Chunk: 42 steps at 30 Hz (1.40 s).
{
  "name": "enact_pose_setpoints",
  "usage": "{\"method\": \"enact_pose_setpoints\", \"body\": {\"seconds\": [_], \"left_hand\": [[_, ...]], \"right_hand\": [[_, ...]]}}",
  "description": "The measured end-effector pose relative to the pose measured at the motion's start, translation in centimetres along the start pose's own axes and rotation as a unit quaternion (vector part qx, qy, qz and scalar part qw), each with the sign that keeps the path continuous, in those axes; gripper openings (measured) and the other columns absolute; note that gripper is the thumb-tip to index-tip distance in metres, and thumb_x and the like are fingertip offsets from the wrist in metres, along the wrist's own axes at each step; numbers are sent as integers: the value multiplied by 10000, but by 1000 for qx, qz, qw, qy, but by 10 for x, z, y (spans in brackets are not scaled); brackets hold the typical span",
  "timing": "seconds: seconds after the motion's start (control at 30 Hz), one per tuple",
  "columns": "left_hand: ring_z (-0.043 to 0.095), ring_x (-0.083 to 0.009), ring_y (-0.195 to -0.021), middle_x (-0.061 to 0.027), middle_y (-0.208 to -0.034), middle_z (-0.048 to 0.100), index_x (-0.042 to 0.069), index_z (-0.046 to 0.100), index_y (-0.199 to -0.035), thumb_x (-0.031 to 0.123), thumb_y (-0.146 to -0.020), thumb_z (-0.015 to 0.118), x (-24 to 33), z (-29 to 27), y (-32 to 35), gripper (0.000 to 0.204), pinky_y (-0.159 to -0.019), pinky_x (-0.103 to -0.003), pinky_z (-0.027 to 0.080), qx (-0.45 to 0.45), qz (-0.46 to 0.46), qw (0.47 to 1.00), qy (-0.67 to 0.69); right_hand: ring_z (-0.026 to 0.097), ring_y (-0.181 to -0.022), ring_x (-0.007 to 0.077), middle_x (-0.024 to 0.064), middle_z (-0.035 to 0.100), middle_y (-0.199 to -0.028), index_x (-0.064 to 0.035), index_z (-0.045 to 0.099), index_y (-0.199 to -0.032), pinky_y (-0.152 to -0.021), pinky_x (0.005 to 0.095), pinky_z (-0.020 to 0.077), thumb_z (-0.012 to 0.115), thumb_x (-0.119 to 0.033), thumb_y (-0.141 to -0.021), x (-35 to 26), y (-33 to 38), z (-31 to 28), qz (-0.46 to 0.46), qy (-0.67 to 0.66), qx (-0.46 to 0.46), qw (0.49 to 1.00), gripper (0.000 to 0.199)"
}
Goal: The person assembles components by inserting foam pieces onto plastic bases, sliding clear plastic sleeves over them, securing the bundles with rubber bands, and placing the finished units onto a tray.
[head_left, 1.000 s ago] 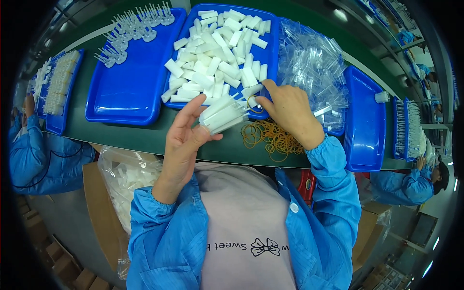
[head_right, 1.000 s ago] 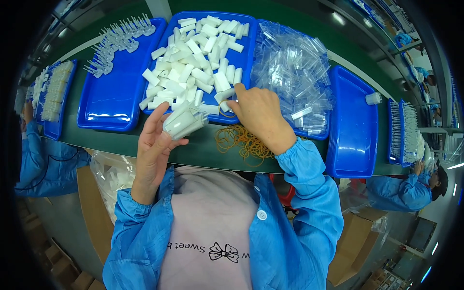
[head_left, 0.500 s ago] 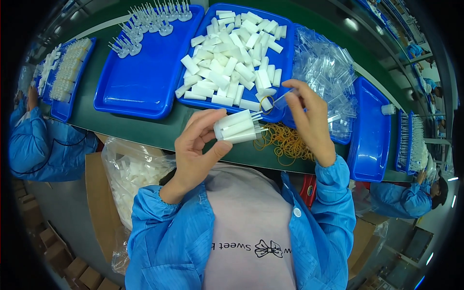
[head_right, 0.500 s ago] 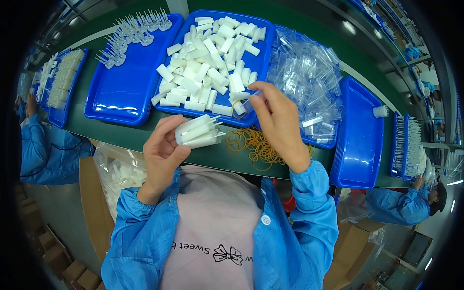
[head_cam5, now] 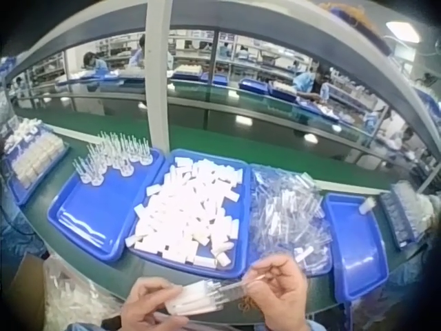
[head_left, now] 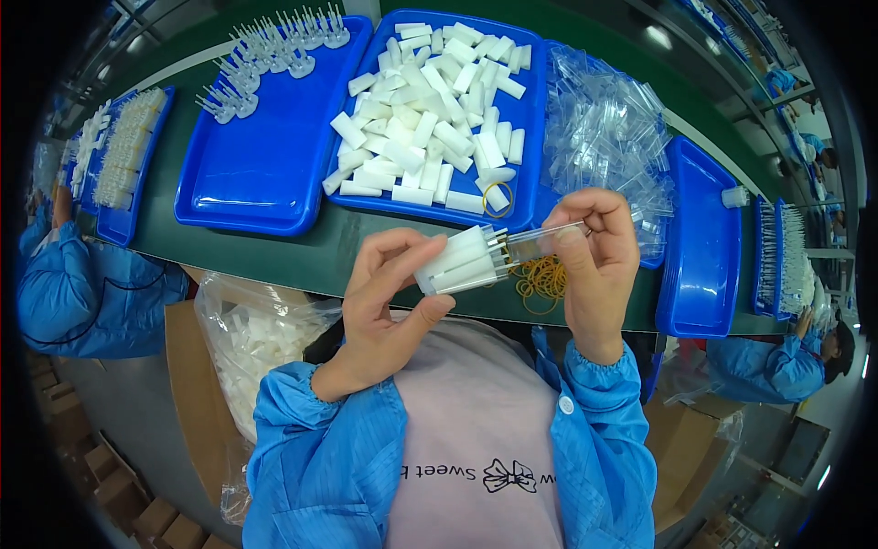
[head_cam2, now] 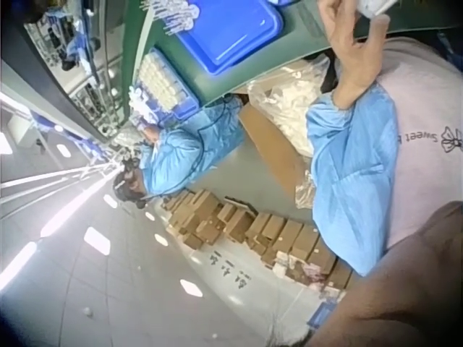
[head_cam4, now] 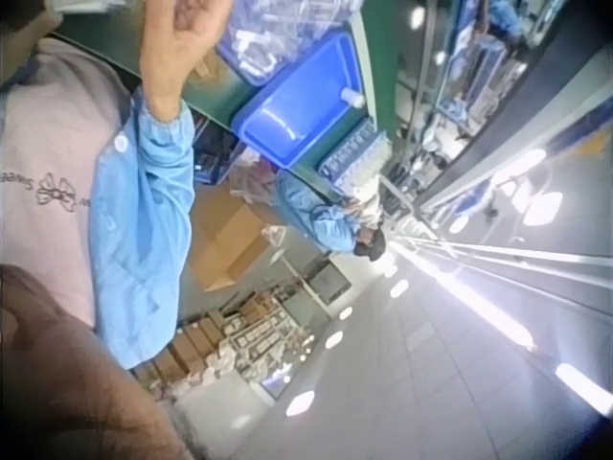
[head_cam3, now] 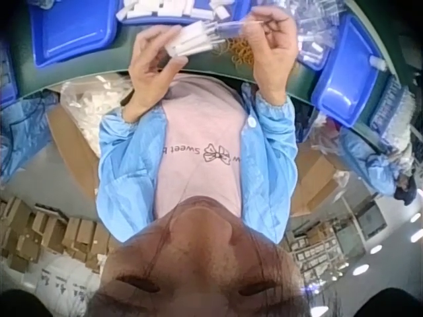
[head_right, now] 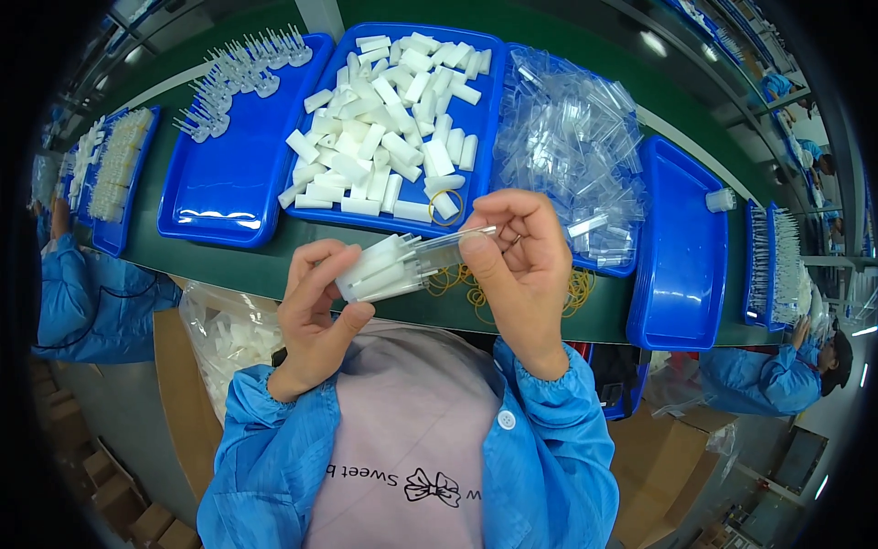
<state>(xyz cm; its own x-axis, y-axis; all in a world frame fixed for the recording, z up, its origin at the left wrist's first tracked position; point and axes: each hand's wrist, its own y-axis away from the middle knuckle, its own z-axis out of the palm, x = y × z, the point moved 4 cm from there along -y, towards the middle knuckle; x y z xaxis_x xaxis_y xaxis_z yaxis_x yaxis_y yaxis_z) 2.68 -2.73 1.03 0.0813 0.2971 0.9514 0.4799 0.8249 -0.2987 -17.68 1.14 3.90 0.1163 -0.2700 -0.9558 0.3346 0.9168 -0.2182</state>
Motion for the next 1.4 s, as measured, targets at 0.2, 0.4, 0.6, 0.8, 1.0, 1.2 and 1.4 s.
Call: {"method": "enact_pose_setpoints", "body": {"seconds": [0.2, 0.4, 0.6, 0.8, 1.0, 1.2, 1.4], "left_hand": [[493, -168, -1007, -92, -1166, 456, 23, 571, -1219, 157, -778, 736, 4, 1, 2, 490, -792, -253, 437, -3, 34, 997, -72], [551, -221, -985, -126, -1142, 470, 17, 596, -1199, 56, -763, 731, 15, 2, -1, 458, -837, -316, 488, -6, 91, 989, -114], [586, -191, -825, -131, -1117, 481, 54, 626, -1168, 47, -763, 722, 19, 6, 0, 417, -739, -302, 535, -17, 105, 981, -163], [579, -178, -810, -126, -1103, 485, 62, 634, -1159, 35, -772, 710, 17, 5, -1, 395, -734, -291, 527, -40, 68, 987, -140], [587, -196, -879, -126, -1120, 470, 48, 632, -1166, 33, -792, 696, 19, 8, -3, 380, -758, -300, 520, -49, 70, 990, -112], [579, -201, -928, -126, -1132, 464, 40, 630, -1170, 28, -794, 695, 17, 8, -5, 382, -792, -307, 512, -41, 68, 988, -131], [573, -182, -921, -128, -1141, 464, 31, 585, -1226, 15, -769, 712, 13, 9, -3, 474, -775, -293, 505, -49, 100, 982, -151]], "right_hand": [[539, -842, 68, 51, 567, -941, -1, 500, -1078, -746, 198, 443, 633, -36, -869, 3, 7, 10, 40, -16, -4, 999, 251], [554, -815, 79, 57, 578, -915, 0, 533, -995, -723, 205, 456, 657, -41, -857, 4, 10, 8, 29, -7, -15, 999, 189], [561, -831, 91, 65, 576, -927, 12, 542, -991, -740, 218, 467, 655, -7, -846, 2, 12, 9, 19, 2, -10, 1000, 185], [567, -842, 93, 64, 576, -936, 18, 554, -1006, -756, 217, 463, 656, 21, -834, 3, 13, 8, 19, 6, -8, 1000, 200], [568, -825, 92, 54, 579, -905, 13, 567, -998, -745, 221, 458, 672, 18, -821, -1, 14, 10, 13, 34, -15, 999, 205], [546, -770, 87, 39, 581, -861, -4, 599, -945, -705, 215, 436, 725, -40, -789, -3, 14, 10, -47, 127, -10, 991, 204], [519, -745, 76, 14, 581, -830, -20, 625, -921, -693, 209, 421, 742, -60, -771, 4, 15, 6, 7, 109, 2, 994, 195]]}}
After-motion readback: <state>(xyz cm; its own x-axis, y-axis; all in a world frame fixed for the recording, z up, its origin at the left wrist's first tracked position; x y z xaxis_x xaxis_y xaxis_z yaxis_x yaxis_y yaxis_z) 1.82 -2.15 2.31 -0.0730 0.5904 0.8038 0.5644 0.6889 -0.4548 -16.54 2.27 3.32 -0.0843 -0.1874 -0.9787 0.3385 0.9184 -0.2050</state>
